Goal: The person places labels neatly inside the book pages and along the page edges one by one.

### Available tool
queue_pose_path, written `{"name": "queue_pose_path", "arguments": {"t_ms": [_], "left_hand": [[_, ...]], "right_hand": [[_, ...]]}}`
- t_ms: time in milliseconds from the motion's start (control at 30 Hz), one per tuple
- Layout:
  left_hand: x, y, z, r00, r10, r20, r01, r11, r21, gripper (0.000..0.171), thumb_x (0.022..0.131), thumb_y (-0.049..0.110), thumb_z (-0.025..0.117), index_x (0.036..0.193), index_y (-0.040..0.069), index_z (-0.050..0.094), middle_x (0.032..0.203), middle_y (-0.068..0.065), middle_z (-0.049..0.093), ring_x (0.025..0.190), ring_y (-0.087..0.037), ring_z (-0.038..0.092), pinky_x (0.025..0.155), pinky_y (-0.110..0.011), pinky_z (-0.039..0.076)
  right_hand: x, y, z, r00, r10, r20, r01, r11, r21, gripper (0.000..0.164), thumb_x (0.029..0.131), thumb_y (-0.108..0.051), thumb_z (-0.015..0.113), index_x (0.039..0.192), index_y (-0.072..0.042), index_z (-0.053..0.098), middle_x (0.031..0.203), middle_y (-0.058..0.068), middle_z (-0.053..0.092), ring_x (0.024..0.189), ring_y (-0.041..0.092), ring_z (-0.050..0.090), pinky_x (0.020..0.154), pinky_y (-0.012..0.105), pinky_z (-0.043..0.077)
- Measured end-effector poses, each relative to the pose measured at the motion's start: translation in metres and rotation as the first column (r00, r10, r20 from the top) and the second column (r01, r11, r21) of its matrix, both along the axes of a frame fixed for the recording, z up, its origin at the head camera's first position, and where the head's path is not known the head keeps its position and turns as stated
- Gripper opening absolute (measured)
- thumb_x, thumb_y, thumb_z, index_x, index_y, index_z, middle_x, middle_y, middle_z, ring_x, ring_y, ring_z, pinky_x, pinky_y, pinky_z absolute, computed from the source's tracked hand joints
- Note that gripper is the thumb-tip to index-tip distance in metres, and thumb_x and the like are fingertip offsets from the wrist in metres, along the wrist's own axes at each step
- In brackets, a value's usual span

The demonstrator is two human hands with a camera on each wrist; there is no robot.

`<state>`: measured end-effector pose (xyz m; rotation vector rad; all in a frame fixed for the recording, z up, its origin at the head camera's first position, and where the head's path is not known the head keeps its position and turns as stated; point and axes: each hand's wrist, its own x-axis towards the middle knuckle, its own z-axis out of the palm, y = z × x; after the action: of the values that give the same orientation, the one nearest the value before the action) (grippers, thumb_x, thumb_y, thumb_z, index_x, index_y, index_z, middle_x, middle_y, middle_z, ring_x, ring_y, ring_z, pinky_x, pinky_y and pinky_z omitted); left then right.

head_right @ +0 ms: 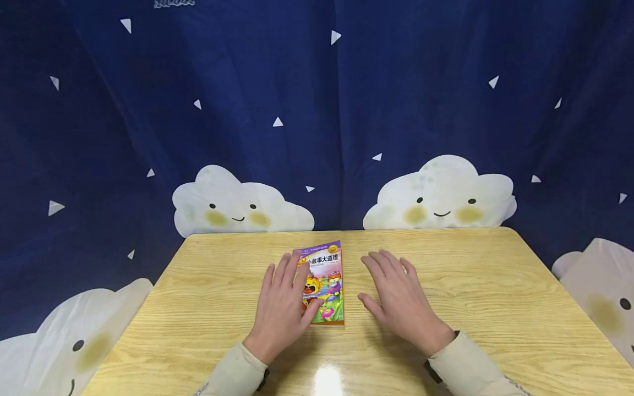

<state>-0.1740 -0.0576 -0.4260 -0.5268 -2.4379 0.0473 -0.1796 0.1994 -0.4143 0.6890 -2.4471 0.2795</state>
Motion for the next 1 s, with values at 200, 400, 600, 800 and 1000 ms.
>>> {"name": "queue_pose_path", "arguments": {"t_ms": [200, 400, 600, 800, 1000], "left_hand": [[0.002, -0.003, -0.001, 0.996, -0.07, -0.049, 0.07, 0.998, 0.004, 0.039, 0.087, 0.045, 0.068, 0.109, 0.013, 0.066, 0.118, -0.004, 0.065, 0.109, -0.023, 0.06, 0.088, -0.037, 0.052], [0.003, -0.004, -0.002, 0.996, -0.078, -0.039, 0.08, 0.996, 0.039, 0.033, 0.086, 0.041, 0.07, 0.105, 0.014, 0.069, 0.114, -0.003, 0.067, 0.102, -0.022, 0.063, 0.084, -0.037, 0.053], [0.002, -0.005, -0.001, 0.996, -0.067, 0.058, 0.06, 0.991, 0.118, 0.039, 0.088, 0.039, 0.068, 0.115, 0.01, 0.068, 0.111, -0.004, 0.067, 0.095, -0.021, 0.065, 0.08, -0.037, 0.055], [-0.007, -0.006, 0.006, 0.993, -0.086, 0.082, 0.072, 0.983, 0.169, 0.031, 0.088, 0.038, 0.069, 0.1, 0.009, 0.07, 0.088, -0.003, 0.065, 0.075, -0.02, 0.06, 0.067, -0.034, 0.053], [-0.017, -0.01, 0.003, 0.994, -0.073, 0.075, 0.055, 0.975, 0.217, 0.027, 0.087, 0.035, 0.07, 0.095, 0.009, 0.072, 0.088, -0.004, 0.069, 0.072, -0.021, 0.062, 0.065, -0.036, 0.054]], "right_hand": [[0.004, -0.007, 0.001, 0.997, 0.069, 0.028, -0.066, 0.995, -0.078, 0.04, 0.076, -0.023, 0.082, 0.11, -0.009, 0.065, 0.104, 0.003, 0.071, 0.096, 0.02, 0.069, 0.078, 0.04, 0.059], [0.004, -0.008, 0.001, 0.996, 0.085, 0.021, -0.083, 0.992, -0.092, 0.034, 0.076, -0.022, 0.082, 0.104, -0.011, 0.068, 0.102, 0.0, 0.072, 0.094, 0.018, 0.07, 0.076, 0.038, 0.059], [0.006, -0.009, 0.002, 0.991, 0.074, 0.11, -0.065, 0.995, -0.081, 0.033, 0.081, -0.023, 0.08, 0.109, -0.011, 0.067, 0.105, -0.001, 0.071, 0.084, 0.011, 0.069, 0.069, 0.032, 0.058], [0.005, -0.01, 0.002, 0.972, 0.087, 0.218, -0.063, 0.991, -0.115, 0.032, 0.084, -0.022, 0.078, 0.112, -0.011, 0.067, 0.109, -0.001, 0.071, 0.084, 0.012, 0.069, 0.07, 0.03, 0.057], [-0.001, -0.007, 0.001, 0.91, 0.158, 0.383, -0.071, 0.97, -0.233, 0.027, 0.088, -0.02, 0.074, 0.112, -0.013, 0.066, 0.11, 0.001, 0.071, 0.086, 0.014, 0.069, 0.069, 0.026, 0.055]]}}
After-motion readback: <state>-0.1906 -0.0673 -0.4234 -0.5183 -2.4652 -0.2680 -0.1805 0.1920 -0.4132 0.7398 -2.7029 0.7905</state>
